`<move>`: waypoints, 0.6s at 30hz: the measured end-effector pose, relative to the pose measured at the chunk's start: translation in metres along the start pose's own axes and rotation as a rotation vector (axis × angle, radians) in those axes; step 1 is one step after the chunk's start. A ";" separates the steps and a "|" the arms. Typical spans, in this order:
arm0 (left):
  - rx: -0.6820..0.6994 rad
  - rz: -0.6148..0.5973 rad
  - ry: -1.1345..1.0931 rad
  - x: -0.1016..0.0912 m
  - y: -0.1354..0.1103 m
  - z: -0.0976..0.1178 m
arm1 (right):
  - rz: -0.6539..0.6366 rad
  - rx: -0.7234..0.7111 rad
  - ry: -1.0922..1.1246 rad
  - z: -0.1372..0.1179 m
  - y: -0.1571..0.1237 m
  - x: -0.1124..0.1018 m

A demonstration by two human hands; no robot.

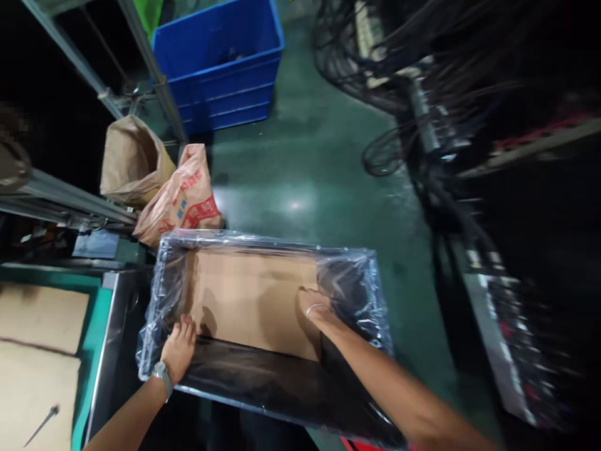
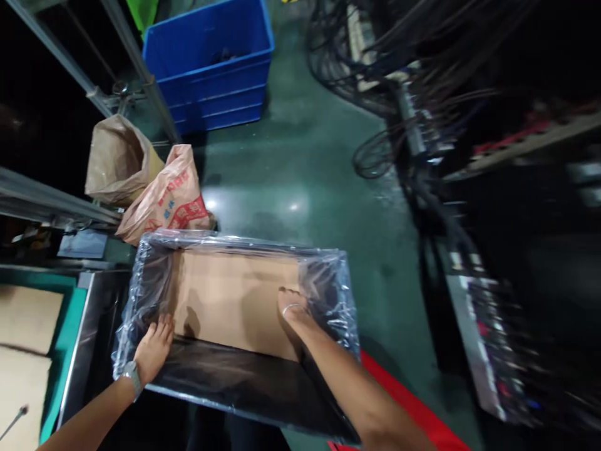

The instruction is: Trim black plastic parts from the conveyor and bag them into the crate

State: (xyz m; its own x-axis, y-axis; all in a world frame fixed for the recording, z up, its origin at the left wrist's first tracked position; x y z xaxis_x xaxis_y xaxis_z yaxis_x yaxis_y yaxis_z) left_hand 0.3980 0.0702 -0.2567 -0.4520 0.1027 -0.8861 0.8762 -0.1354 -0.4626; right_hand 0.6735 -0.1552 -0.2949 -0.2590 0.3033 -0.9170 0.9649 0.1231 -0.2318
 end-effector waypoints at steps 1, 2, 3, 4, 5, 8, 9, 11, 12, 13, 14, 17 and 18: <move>0.050 -0.003 -0.017 -0.002 0.012 0.012 | -0.019 -0.027 -0.026 0.003 0.001 -0.006; 0.099 -0.006 -0.035 -0.004 0.026 0.025 | -0.021 -0.061 -0.059 0.006 0.000 -0.014; 0.143 -0.005 -0.054 -0.005 0.042 0.039 | 0.010 -0.085 -0.102 0.009 -0.002 -0.025; 0.181 0.002 -0.076 -0.007 0.059 0.054 | 0.086 -0.081 -0.151 0.014 -0.006 -0.038; 0.217 0.013 -0.104 -0.008 0.078 0.069 | 0.189 -0.048 -0.208 0.020 -0.010 -0.054; 0.322 0.010 -0.232 -0.010 0.142 0.111 | 0.368 0.133 -0.373 0.049 -0.020 -0.089; 0.361 -0.006 -0.283 -0.010 0.163 0.124 | 0.316 0.186 -0.418 0.062 -0.021 -0.093; 0.399 -0.026 -0.357 -0.008 0.204 0.145 | 0.132 0.249 -0.490 0.088 -0.019 -0.091; 0.398 -0.032 -0.379 -0.005 0.223 0.152 | 0.064 0.271 -0.512 0.100 -0.017 -0.089; 0.381 -0.040 -0.389 -0.001 0.239 0.157 | 0.036 0.283 -0.520 0.110 -0.016 -0.088; 0.352 -0.052 -0.385 0.004 0.253 0.160 | 0.049 0.274 -0.516 0.118 -0.014 -0.089; 0.281 -0.110 -0.332 0.028 0.281 0.167 | 0.204 0.137 -0.428 0.125 -0.012 -0.098; 0.271 -0.122 -0.310 0.035 0.287 0.168 | 0.256 0.080 -0.380 0.124 -0.012 -0.103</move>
State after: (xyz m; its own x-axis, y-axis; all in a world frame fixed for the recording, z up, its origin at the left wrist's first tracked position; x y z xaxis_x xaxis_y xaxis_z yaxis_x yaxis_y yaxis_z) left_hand 0.6048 -0.1308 -0.4255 -0.6145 -0.1618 -0.7721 0.7565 -0.3984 -0.5186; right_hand 0.6937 -0.3054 -0.2377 0.0080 -0.0547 -0.9985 0.9999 0.0118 0.0074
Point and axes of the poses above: each hand's wrist, its own y-axis towards the middle knuckle, its own x-axis out of the palm, z = x × y, the point moved 5 cm from there along y, towards the middle knuckle, and after that the axes turned 13 degrees about x, right-handed, at the moved point
